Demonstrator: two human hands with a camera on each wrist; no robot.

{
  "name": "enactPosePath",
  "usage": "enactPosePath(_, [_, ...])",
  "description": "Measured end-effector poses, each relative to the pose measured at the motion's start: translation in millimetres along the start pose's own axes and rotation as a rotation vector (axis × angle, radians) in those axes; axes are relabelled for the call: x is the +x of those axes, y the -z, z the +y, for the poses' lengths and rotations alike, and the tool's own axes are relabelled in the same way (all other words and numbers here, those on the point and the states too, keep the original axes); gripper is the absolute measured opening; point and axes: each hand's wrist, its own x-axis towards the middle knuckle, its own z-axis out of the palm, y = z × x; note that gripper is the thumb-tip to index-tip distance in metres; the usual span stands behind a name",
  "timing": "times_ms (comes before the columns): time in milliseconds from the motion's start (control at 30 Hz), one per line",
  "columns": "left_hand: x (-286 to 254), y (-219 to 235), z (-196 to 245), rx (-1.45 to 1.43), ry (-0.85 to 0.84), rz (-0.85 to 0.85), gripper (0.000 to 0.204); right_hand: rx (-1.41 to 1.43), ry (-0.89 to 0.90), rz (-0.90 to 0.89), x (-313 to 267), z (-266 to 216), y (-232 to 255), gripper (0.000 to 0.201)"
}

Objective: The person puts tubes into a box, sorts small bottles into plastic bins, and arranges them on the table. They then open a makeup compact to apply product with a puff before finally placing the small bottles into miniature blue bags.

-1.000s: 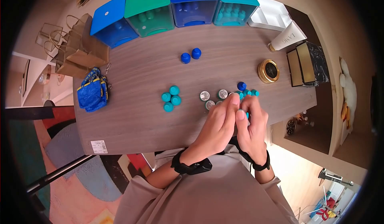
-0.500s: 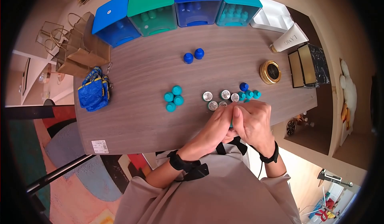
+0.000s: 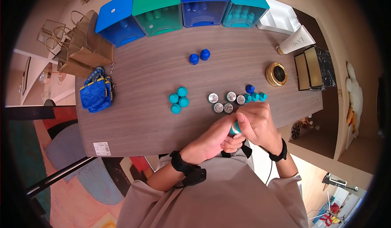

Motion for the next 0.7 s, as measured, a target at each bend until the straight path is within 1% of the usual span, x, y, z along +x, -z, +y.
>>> enactPosePath(67, [0,2,1,0.002,-0.014,0.043,0.068,0.078,-0.132,0.075,-2,-5,-3,0.032])
enactPosePath(100, [0,1,2,0.000,-0.016,0.045,0.068,0.081,-0.131,0.072,-2,-6,-5,0.032])
enactPosePath(167, [-1,-4,5,0.067,-0.073,0.097,0.067,0.065,-0.230,0.107,-4,-9,-9,0.031])
enactPosePath(200, [-1,-5,5,0.069,-0.070,0.099,0.067,0.067,-0.232,0.110,-3,-9,-10,0.031])
enactPosePath(267, [-1,-7,5,0.089,-0.102,0.153,0.065,-0.005,-0.149,0.137,0,-8,-10,0.031])
enactPosePath(300, [1,-6,5,0.090,-0.099,0.151,0.065,-0.007,-0.151,0.139,1,-7,-9,0.031])
enactPosePath(367, [3,-1,5,0.113,-0.126,0.076,0.063,-0.013,-0.136,0.131,2,-6,-7,0.031])
enactPosePath(400, [4,-2,6,0.112,-0.130,0.076,0.063,-0.014,-0.133,0.128,3,-5,-6,0.031])
enactPosePath(500, [6,-7,8,0.105,-0.166,0.087,0.062,-0.026,-0.130,0.128,5,-4,-4,0.032])
enactPosePath(700, [8,-14,8,0.120,-0.147,0.157,0.061,-0.021,-0.151,0.131,0,-4,-2,0.034])
